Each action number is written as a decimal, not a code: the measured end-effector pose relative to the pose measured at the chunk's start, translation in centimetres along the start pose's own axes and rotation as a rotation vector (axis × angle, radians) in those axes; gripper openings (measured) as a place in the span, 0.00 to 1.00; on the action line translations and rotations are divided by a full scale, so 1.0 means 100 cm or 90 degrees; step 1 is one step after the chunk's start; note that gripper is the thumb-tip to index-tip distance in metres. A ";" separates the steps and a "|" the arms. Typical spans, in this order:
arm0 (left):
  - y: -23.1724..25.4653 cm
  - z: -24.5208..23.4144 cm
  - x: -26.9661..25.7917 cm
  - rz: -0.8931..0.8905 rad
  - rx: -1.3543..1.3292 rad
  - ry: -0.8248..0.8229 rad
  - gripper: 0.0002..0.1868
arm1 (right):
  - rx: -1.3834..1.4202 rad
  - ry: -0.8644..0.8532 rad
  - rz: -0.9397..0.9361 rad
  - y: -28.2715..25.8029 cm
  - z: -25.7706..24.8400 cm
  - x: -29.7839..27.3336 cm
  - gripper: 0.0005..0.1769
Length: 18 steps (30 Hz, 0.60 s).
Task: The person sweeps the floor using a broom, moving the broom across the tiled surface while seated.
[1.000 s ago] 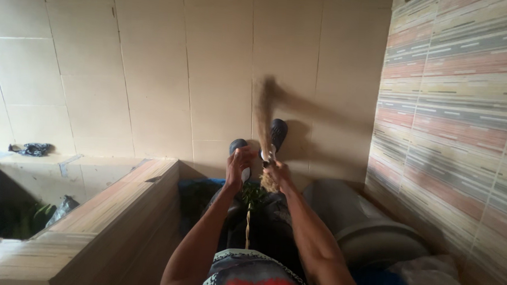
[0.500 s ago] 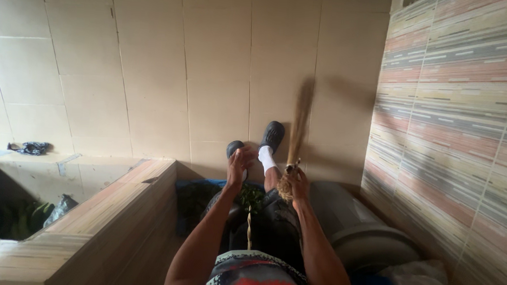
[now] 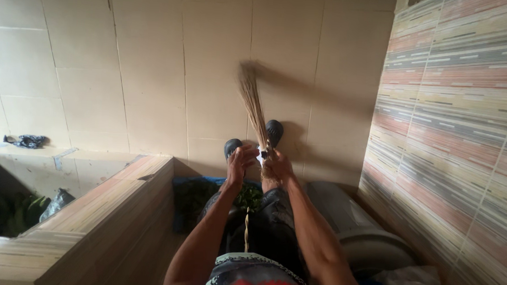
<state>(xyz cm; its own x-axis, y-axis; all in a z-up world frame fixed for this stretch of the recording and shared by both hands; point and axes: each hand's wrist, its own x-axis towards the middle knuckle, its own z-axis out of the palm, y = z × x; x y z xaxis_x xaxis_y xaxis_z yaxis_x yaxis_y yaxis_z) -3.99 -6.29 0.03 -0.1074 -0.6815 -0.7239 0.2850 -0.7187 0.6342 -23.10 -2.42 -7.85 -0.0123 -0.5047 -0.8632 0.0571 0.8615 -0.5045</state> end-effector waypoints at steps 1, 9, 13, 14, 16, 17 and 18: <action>0.003 0.002 0.001 0.001 0.000 0.000 0.37 | -0.048 0.002 -0.072 -0.003 -0.002 0.000 0.27; 0.016 0.005 0.003 0.013 -0.008 0.024 0.35 | 0.172 0.125 0.001 0.009 -0.032 -0.058 0.39; 0.015 0.005 0.007 0.026 -0.008 0.036 0.34 | 0.146 0.237 0.013 0.014 -0.041 -0.049 0.40; 0.015 0.005 0.008 0.020 -0.018 0.031 0.33 | 0.144 0.235 0.014 0.013 -0.043 -0.042 0.40; 0.013 0.004 0.009 0.013 -0.028 0.030 0.33 | 0.064 0.209 0.098 0.005 -0.045 -0.023 0.23; 0.012 0.005 0.009 0.020 -0.030 0.031 0.33 | 0.063 0.207 0.100 0.002 -0.041 -0.014 0.23; 0.012 0.006 0.009 0.027 -0.033 0.033 0.33 | 0.076 0.148 0.100 -0.001 -0.033 -0.004 0.20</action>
<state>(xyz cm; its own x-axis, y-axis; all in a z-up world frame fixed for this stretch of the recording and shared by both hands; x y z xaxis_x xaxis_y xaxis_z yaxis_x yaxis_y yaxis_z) -4.31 -7.84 0.26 -0.0454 -0.7016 -0.7111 0.3366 -0.6810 0.6504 -26.40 -2.17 -7.52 -0.2211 -0.3273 -0.9187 0.1928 0.9087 -0.3702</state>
